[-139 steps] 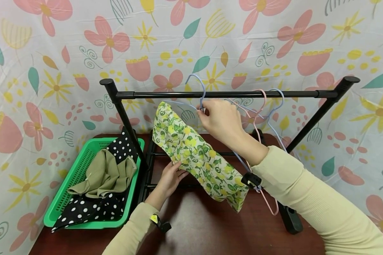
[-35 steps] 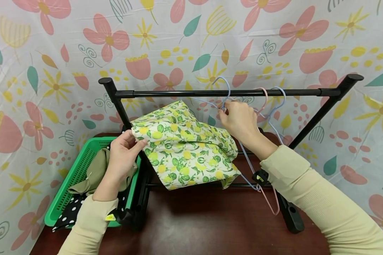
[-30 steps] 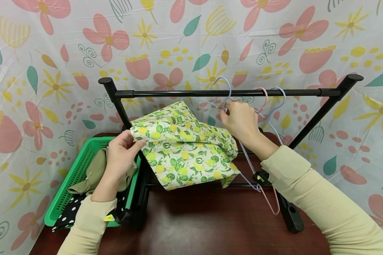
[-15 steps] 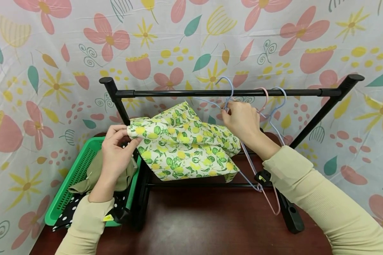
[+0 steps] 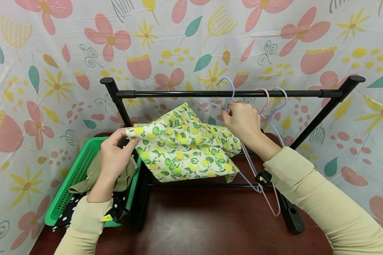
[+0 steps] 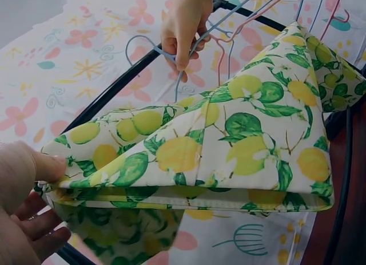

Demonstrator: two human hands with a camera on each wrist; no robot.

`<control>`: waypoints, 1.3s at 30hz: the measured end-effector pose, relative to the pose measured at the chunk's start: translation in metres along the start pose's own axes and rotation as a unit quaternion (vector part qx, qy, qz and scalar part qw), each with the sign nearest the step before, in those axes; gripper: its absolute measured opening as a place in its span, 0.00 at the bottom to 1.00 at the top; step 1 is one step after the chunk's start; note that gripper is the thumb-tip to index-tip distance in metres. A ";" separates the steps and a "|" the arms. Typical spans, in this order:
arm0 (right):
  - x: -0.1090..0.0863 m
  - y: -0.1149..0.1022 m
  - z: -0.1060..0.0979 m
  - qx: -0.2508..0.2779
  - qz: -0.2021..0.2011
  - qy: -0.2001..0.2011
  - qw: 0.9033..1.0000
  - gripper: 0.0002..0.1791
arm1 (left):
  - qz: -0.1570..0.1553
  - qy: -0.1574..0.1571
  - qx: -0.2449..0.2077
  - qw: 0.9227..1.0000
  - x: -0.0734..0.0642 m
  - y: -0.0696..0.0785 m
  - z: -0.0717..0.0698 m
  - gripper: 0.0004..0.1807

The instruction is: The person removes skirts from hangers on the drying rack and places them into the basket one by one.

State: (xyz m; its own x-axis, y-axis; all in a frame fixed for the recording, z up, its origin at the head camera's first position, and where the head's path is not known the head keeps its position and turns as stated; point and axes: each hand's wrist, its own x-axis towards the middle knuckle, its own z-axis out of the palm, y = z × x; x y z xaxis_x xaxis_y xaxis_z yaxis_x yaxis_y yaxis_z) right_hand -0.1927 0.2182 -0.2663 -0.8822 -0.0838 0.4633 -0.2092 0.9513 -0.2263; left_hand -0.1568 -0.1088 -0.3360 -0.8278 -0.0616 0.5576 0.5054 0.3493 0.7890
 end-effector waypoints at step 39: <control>0.002 0.007 0.000 -0.012 -0.017 0.031 0.999 0.22 | -0.064 0.177 -0.103 0.977 0.024 0.009 -0.047 0.10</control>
State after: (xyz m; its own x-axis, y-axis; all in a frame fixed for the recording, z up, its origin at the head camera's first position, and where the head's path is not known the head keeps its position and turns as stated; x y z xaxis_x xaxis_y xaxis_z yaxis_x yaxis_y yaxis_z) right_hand -0.1954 0.2252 -0.2670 -0.8471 -0.0977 0.5223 -0.2274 0.9550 -0.1902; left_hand -0.1606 -0.1510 -0.3037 -0.7699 -0.4248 0.4762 0.4715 0.1241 0.8731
